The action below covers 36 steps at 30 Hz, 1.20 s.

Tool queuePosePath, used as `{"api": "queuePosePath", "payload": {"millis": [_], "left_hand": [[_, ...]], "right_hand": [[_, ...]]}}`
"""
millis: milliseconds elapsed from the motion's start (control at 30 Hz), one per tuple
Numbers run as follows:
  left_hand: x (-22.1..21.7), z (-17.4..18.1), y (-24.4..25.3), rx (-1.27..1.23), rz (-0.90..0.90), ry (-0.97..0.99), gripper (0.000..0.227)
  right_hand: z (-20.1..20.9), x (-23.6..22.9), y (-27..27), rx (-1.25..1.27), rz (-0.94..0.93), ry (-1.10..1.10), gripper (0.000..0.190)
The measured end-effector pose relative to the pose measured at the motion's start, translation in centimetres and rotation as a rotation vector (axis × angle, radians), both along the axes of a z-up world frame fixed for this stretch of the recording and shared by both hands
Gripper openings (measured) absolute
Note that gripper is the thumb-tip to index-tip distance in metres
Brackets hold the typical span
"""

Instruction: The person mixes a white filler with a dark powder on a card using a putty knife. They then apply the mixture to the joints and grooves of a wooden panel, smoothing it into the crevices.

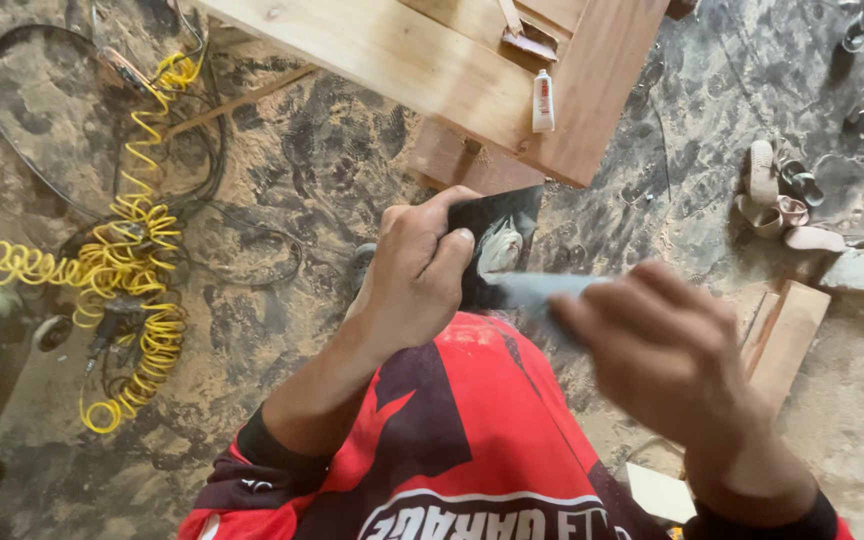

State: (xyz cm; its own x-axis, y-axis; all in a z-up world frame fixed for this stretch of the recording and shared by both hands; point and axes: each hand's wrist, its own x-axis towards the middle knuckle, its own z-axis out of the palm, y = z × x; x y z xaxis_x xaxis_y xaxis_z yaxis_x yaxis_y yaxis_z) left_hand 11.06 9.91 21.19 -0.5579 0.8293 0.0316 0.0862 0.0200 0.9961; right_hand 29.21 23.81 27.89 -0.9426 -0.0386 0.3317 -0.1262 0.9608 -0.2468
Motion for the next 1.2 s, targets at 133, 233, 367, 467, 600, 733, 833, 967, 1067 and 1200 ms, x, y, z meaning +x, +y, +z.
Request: {"api": "queuePosePath", "payload": {"millis": [133,233,367,467,600,733,833,967,1067,1200], "left_hand": [[0.7,-0.2,-0.2,-0.015,-0.022,0.031,0.024],[0.8,-0.2,-0.2,0.012,-0.019,0.034,0.025],[1.0,-0.3,-0.2,0.037,-0.024,0.081,0.024],[0.9,0.1,0.0,0.009,-0.030,0.048,0.026],[1.2,0.4,0.0,0.030,-0.068,-0.007,0.026],[1.5,0.3,0.7,0.002,-0.059,0.066,0.026],[1.9,0.4,0.9,0.021,-0.062,0.097,0.025],[2.1,0.3,1.2,-0.005,-0.069,0.080,0.025],[2.3,0.3,1.3,0.015,-0.084,0.053,0.026],[2.8,0.7,1.9,0.009,-0.074,0.085,0.025]], "right_hand": [[0.4,1.0,-0.5,0.007,-0.138,-0.032,0.014],[0.4,0.9,-0.8,-0.036,-0.061,-0.022,0.012],[-0.1,0.8,-1.1,-0.022,-0.085,0.017,0.008],[-0.1,1.0,-1.1,-0.044,-0.060,0.008,0.006],[0.0,2.4,-1.1,-0.020,-0.268,-0.001,0.014],[-0.6,3.1,-0.5,-0.052,-0.154,-0.005,0.023],[-1.2,3.0,-0.1,-0.013,-0.178,0.023,0.012],[-1.7,3.5,0.3,0.026,-0.083,0.052,0.013],[-1.4,3.9,0.5,0.040,-0.137,0.054,0.007],[-0.4,4.0,0.6,-0.111,-0.094,0.032,0.023]]}}
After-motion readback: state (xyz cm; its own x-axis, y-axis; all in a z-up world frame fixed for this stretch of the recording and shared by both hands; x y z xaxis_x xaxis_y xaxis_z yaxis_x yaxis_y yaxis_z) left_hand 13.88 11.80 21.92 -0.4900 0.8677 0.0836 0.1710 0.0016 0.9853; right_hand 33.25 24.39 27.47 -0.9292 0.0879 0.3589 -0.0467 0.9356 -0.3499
